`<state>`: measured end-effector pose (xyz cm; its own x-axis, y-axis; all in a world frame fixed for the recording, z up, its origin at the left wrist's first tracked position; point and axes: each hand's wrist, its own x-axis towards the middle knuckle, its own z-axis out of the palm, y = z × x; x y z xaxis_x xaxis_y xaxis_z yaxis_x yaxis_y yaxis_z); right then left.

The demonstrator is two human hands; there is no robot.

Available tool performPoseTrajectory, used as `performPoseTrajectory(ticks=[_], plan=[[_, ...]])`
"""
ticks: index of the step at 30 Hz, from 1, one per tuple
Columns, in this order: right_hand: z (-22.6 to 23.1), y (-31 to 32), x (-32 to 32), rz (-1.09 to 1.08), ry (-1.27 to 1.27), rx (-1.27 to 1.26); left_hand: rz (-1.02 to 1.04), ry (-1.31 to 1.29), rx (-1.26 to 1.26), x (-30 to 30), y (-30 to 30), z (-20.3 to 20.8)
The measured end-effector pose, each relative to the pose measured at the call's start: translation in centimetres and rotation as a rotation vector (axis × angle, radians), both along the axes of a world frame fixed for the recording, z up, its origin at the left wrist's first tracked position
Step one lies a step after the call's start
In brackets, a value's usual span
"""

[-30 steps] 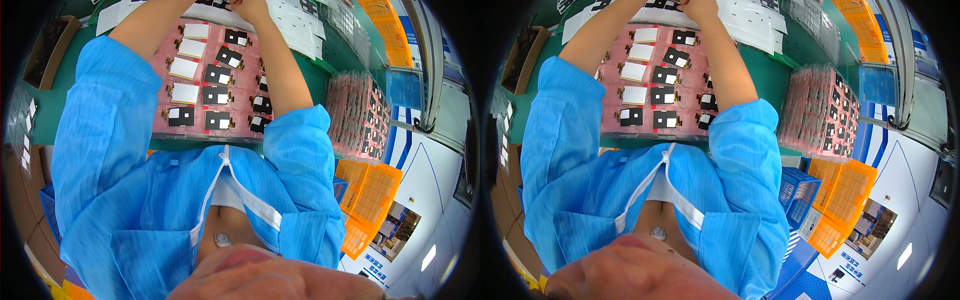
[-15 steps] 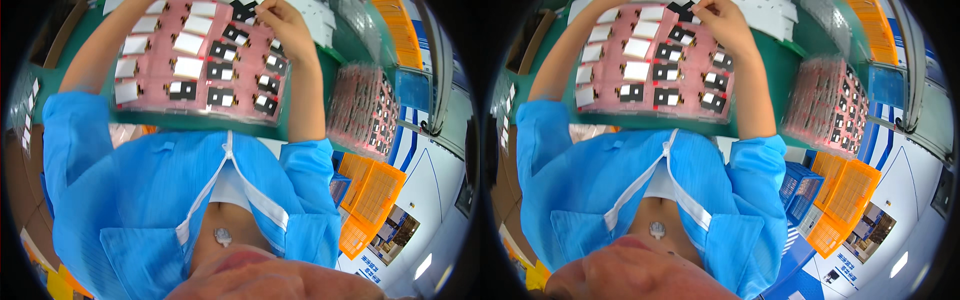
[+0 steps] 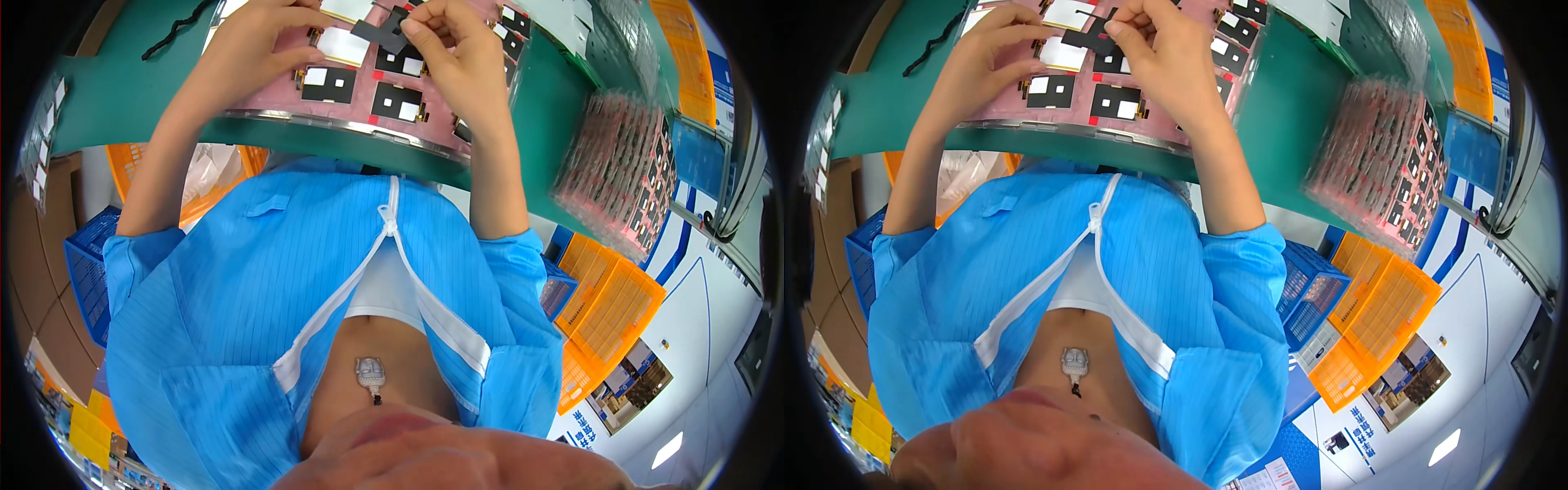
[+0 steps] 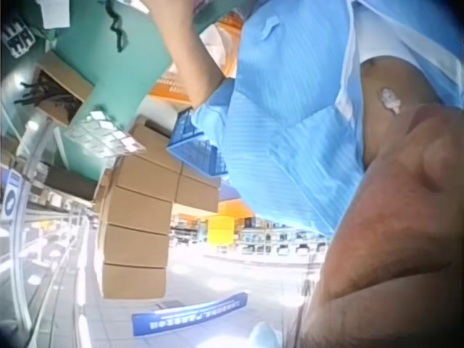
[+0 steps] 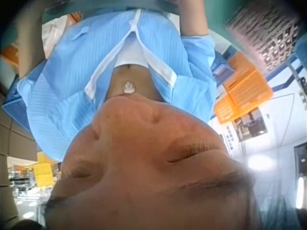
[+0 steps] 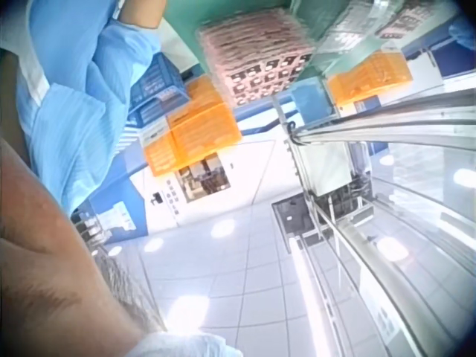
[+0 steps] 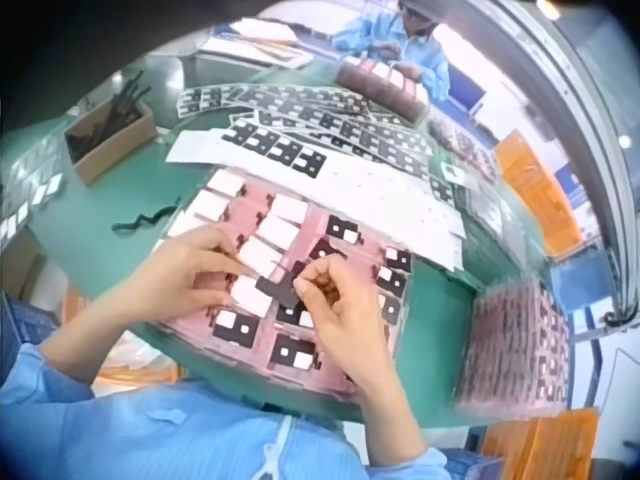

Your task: Assembling small electronic components by attaching stickers or labels to them on a production floor.

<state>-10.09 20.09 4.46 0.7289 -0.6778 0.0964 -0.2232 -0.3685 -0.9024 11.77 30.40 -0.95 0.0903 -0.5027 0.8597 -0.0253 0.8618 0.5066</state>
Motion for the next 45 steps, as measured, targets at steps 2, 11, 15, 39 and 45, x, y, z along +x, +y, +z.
performPoseTrajectory(ticks=[2, 11, 15, 39, 45], plan=[[-0.2, 0.2, -0.1, -0.007, -0.036, 0.081, 0.4, -0.716, 0.824, -0.3, 2.0, 4.6], [0.0, 1.0, 1.9, 0.021, 0.072, -0.046, 0.398, -0.783, 0.796, 0.4, 2.2, 4.3], [0.0, 1.0, 2.5, 0.058, 0.103, -0.096, 0.406, -0.757, 0.816, 0.3, 1.7, 2.5], [0.1, 0.9, 3.1, 0.072, 0.191, -0.031, -0.079, 0.233, 0.065, -0.8, -0.5, -2.9], [0.0, 0.5, 2.9, 0.063, 0.195, -0.062, 0.382, -0.671, 0.913, -0.2, 1.3, 2.6]])
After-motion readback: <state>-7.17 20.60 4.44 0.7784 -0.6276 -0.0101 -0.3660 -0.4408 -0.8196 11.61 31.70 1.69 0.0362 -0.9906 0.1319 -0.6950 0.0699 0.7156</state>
